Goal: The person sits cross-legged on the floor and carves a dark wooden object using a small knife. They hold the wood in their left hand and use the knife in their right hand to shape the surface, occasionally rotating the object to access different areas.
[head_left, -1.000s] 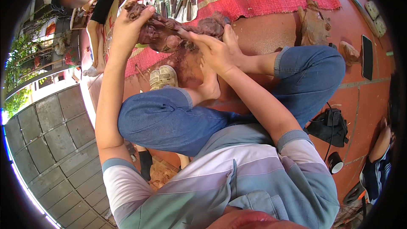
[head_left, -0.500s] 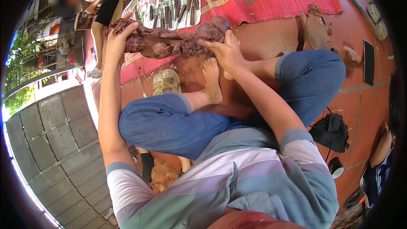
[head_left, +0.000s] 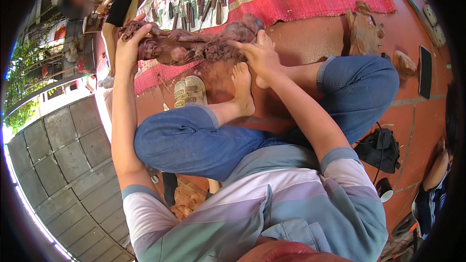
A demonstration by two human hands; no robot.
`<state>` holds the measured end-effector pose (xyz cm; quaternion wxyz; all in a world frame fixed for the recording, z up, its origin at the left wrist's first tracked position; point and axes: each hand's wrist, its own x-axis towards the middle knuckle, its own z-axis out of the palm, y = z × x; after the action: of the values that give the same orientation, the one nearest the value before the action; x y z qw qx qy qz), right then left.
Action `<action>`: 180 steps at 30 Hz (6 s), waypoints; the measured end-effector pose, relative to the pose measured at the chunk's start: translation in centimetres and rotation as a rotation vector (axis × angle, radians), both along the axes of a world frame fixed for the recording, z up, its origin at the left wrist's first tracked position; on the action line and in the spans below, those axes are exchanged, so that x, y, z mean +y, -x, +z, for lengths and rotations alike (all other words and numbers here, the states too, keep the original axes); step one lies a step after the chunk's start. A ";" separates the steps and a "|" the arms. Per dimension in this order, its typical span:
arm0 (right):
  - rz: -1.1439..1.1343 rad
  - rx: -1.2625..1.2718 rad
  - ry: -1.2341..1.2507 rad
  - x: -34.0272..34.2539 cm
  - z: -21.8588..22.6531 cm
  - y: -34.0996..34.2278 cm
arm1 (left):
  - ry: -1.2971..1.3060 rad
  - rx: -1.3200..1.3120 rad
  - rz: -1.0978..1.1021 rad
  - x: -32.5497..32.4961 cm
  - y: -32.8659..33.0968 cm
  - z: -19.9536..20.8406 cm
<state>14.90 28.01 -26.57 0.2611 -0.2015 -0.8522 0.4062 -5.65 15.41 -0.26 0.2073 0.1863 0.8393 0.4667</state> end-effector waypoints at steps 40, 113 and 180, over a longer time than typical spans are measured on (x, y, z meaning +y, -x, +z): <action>-0.043 -0.043 0.320 -0.2 6.3 0.5 | -0.032 -0.021 0.009 0.3 -0.9 0.0; 0.083 -0.363 0.163 7.1 7.5 1.0 | 0.009 0.140 -0.086 2.0 -2.3 0.2; -0.162 0.317 1.333 -6.5 3.5 1.7 | 0.073 0.446 -0.493 3.3 -6.1 0.4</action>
<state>13.21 21.50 -23.11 0.2325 -0.3204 -0.3544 0.8472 0.42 18.67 0.12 0.1317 0.4738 0.8098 0.3201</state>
